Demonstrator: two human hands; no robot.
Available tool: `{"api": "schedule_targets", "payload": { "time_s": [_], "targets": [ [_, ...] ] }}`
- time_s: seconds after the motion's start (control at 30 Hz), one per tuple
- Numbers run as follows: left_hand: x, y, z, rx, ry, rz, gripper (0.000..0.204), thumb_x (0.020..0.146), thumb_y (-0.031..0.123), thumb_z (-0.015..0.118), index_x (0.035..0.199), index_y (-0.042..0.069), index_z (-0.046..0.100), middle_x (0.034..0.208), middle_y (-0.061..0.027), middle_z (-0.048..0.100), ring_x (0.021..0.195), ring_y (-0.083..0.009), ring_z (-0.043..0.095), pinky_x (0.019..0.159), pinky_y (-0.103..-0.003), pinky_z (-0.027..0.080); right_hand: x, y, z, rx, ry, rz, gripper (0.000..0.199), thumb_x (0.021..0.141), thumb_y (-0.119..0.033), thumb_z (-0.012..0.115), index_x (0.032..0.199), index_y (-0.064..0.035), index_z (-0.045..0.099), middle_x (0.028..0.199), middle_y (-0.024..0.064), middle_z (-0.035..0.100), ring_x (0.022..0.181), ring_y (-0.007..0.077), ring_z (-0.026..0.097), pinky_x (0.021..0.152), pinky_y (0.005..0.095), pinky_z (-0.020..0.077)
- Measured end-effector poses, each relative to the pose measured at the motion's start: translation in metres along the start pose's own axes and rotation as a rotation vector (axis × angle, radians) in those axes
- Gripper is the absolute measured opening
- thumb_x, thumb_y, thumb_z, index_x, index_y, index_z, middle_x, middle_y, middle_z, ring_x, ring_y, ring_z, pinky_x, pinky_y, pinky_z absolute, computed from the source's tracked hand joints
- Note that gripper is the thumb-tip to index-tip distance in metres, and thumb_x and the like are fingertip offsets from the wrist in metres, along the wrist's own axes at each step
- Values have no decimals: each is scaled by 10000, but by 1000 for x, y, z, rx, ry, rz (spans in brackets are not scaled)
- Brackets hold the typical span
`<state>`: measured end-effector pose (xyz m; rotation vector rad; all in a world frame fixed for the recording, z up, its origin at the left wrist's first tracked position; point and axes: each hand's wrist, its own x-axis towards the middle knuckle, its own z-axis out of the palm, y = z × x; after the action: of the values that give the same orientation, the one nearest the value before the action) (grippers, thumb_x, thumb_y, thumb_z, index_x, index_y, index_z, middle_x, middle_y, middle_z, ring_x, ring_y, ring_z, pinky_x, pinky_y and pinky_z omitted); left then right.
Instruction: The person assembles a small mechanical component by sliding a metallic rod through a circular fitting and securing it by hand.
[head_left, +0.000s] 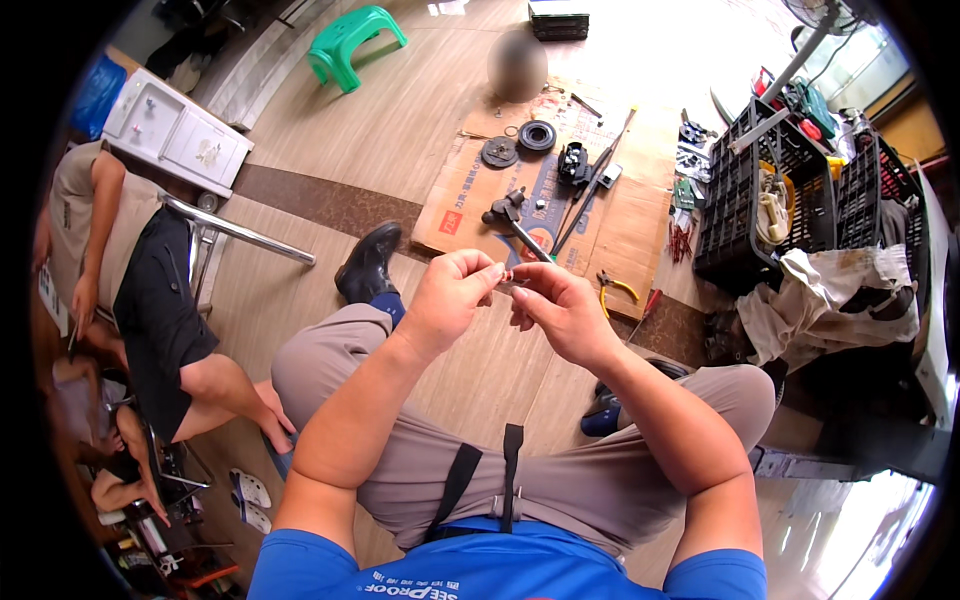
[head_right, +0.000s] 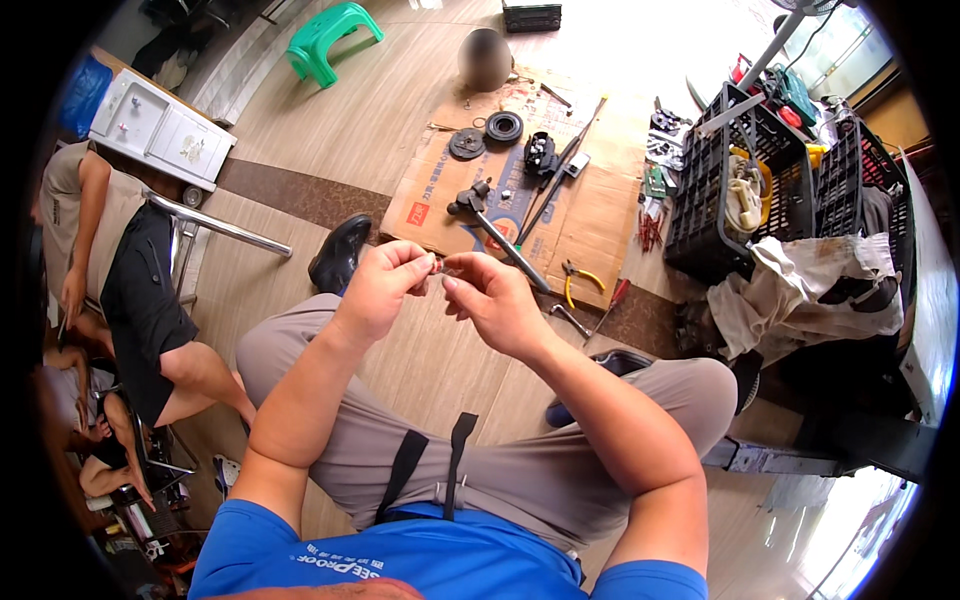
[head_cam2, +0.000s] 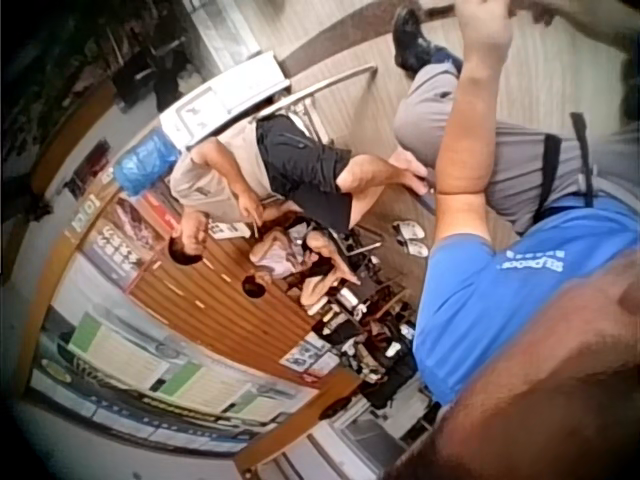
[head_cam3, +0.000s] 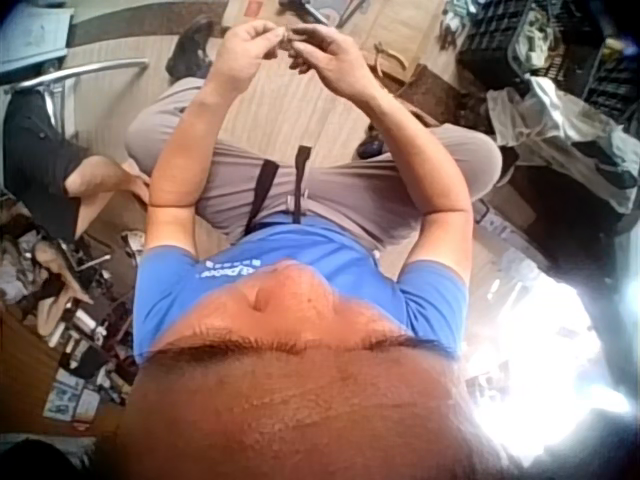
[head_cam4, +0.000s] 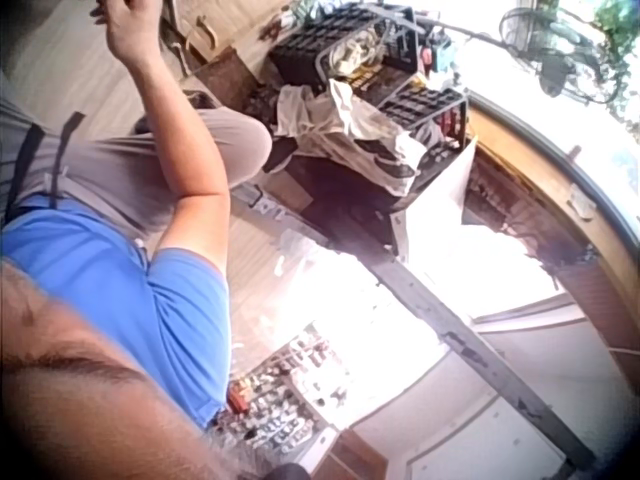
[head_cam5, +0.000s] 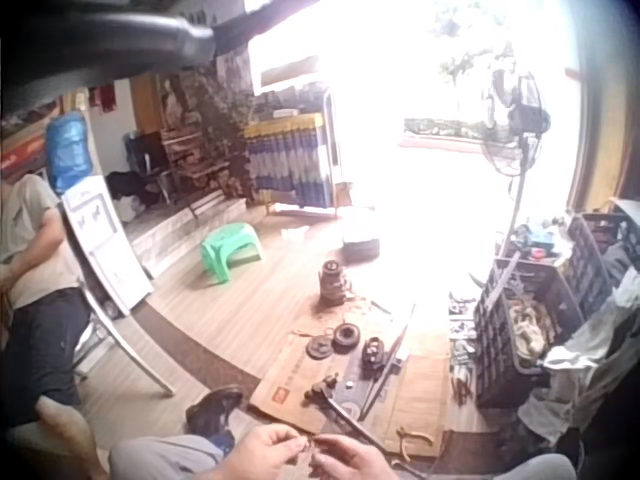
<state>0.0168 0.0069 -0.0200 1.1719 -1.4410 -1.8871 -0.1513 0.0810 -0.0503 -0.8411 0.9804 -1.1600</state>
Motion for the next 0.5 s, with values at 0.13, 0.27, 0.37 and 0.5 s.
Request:
{"api": "schedule_targets", "payload": {
  "time_s": [0.13, 0.27, 0.37, 0.5],
  "targets": [
    [0, -1, -1, 0, 25, 9, 143, 953, 125, 589, 870, 26, 650, 744, 8, 610, 664, -57, 512, 638, -224, 428, -1, -1, 3, -129, 79, -11, 156, 952, -103, 610, 1047, 21, 617, 791, 18, 631, 674, 81, 582, 601, 241, 495],
    [0, -1, -1, 12, 25, 16, 151, 956, 129, 588, 863, 27, 648, 739, 8, 608, 664, -56, 513, 636, -222, 429, -4, -6, 5, -282, 109, -60, 113, 938, -102, 630, 960, 5, 655, 708, 1, 613, 629, 68, 529, 570, 233, 441],
    [0, -3, 0, 34, 35, 22, 152, 958, 125, 585, 861, 25, 646, 748, 7, 613, 672, -54, 518, 634, -220, 431, -4, -3, 5, -369, 124, -166, 109, 922, -99, 643, 943, 7, 662, 710, 26, 624, 612, 79, 508, 565, 249, 431],
    [2, -9, 1, 121, 68, 32, 140, 956, 112, 587, 866, 21, 644, 764, 8, 622, 683, -53, 529, 637, -219, 436, -2, 1, 3, -439, 122, -271, 110, 908, -104, 655, 944, 0, 668, 694, 56, 623, 604, 89, 517, 566, 264, 441]
  ]
}}
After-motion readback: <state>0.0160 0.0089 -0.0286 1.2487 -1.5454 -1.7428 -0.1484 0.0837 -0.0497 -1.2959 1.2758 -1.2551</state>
